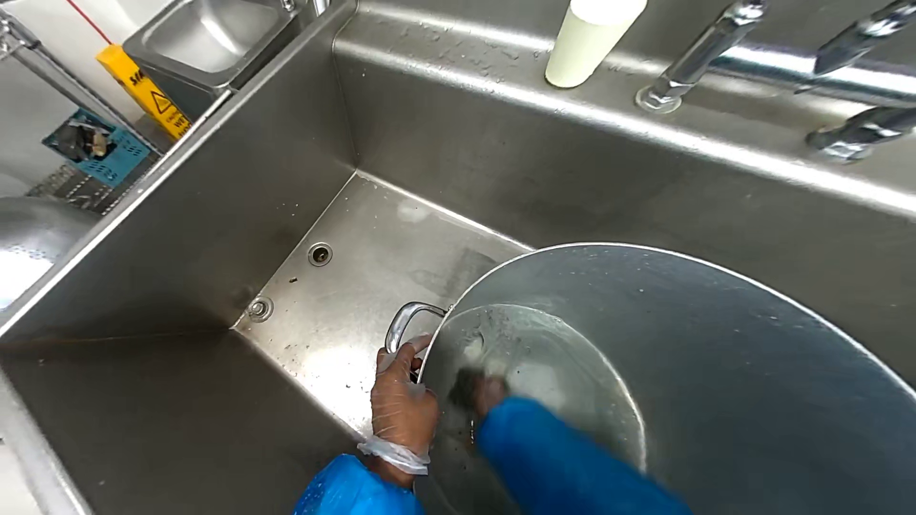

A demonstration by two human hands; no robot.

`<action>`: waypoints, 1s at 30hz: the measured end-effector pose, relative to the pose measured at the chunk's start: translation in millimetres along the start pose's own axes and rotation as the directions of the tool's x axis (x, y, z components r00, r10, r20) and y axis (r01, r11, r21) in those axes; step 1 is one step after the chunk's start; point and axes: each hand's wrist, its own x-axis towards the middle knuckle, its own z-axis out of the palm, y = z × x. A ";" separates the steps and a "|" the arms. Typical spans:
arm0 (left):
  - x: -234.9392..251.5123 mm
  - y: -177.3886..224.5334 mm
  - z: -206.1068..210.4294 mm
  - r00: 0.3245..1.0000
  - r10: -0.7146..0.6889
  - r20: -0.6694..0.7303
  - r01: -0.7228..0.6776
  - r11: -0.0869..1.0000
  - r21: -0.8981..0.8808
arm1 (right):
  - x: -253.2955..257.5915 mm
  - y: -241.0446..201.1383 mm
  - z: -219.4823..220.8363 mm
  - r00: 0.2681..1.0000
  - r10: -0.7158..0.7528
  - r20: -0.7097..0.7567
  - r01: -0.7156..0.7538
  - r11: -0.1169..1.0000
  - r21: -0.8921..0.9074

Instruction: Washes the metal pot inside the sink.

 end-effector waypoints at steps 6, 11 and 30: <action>-0.2 4.4 -2.1 1.000 -0.021 0.023 0.020 0.999 0.032 | -1.3 -7.3 -17.3 0.951 -0.060 0.304 0.168 0.924 -0.343; 1.7 4.4 -2.0 0.999 -0.034 0.035 0.032 0.998 0.056 | 13.9 5.5 -4.1 0.994 0.088 -0.057 -0.081 0.991 0.104; -2.1 10.9 -4.2 0.997 -0.062 0.046 0.057 0.993 0.103 | 28.4 -6.3 -52.7 0.985 0.060 0.163 -0.006 0.950 -0.312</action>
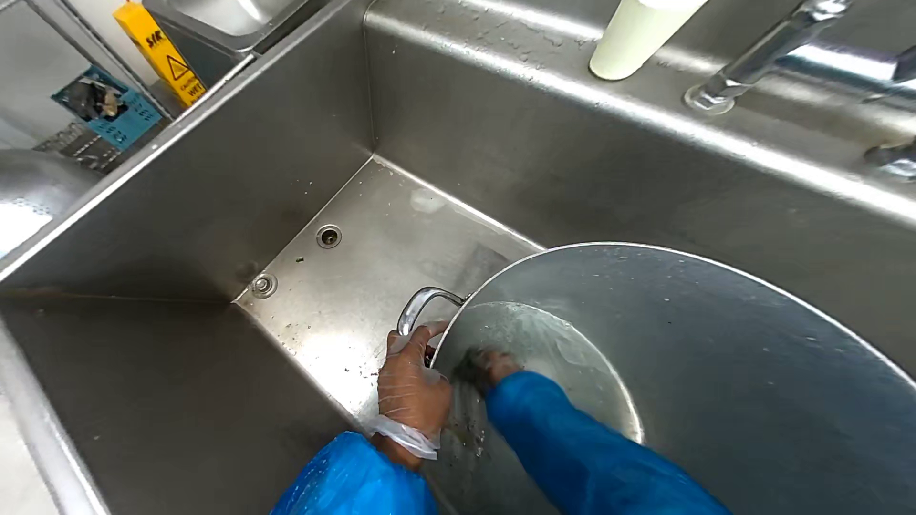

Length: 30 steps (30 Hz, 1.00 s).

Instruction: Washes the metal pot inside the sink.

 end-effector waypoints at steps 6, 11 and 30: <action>-0.1 1.2 -1.8 1.000 0.003 0.011 -0.003 1.000 0.010 | -50.8 -6.0 115.5 0.987 -0.107 0.120 0.092 0.989 0.118; -1.5 2.7 -0.5 1.000 -0.015 -0.002 0.015 1.000 0.000 | -14.9 -2.2 -6.8 0.999 -0.041 0.011 0.041 0.999 -0.020; -1.4 5.4 -1.5 1.000 -0.002 0.013 0.002 1.000 0.021 | -52.0 -7.2 91.8 0.961 -0.150 0.233 0.166 0.985 -0.054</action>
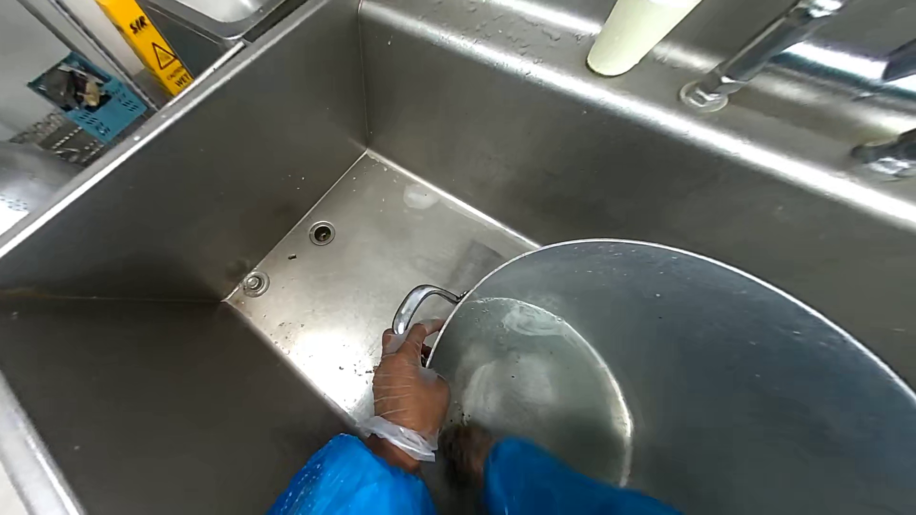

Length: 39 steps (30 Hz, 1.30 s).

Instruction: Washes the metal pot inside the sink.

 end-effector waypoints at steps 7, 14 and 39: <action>0.4 -1.3 0.5 1.000 0.000 -0.010 -0.001 1.000 -0.005 | 26.1 15.2 -22.8 0.941 0.206 -0.267 -0.117 0.942 0.315; -2.1 -0.2 0.1 1.000 -0.001 -0.019 0.001 1.000 -0.001 | 37.7 38.4 -81.4 0.935 0.037 -0.353 -0.052 0.998 -0.032; -0.8 1.2 -0.6 1.000 0.010 -0.022 -0.009 1.000 0.021 | 23.4 15.8 -35.4 0.933 0.201 -0.299 -0.050 0.893 0.447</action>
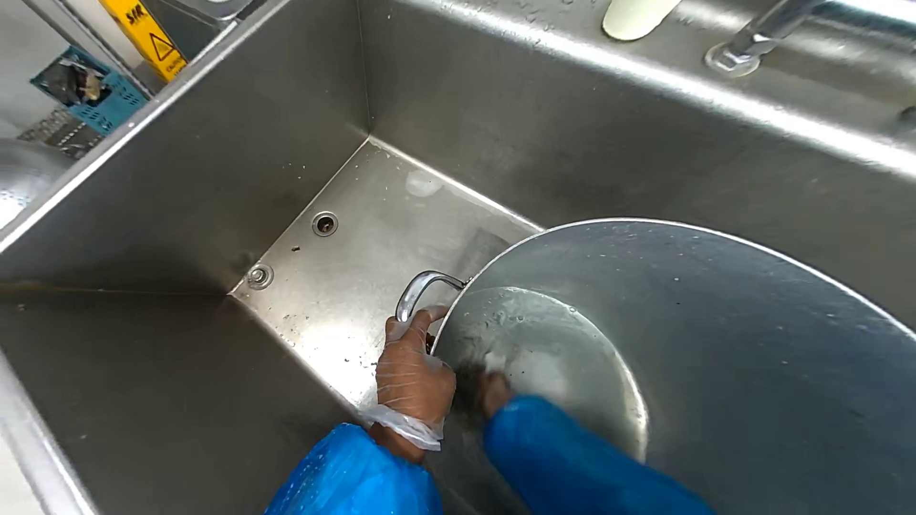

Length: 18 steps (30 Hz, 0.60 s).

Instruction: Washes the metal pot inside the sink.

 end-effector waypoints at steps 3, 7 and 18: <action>-0.3 -1.2 1.3 1.000 0.000 0.004 0.000 1.000 0.004 | -34.8 11.1 23.3 0.960 0.000 0.279 0.089 0.949 -0.303; -1.1 -0.8 0.4 1.000 0.007 -0.001 -0.007 1.000 -0.004 | 14.0 -15.7 -45.1 0.998 -0.017 0.056 0.029 0.971 -0.235; -2.0 -2.7 2.8 1.000 0.012 -0.011 -0.012 1.000 -0.004 | 11.0 -11.4 -36.7 0.989 -0.098 0.108 0.133 0.914 -0.383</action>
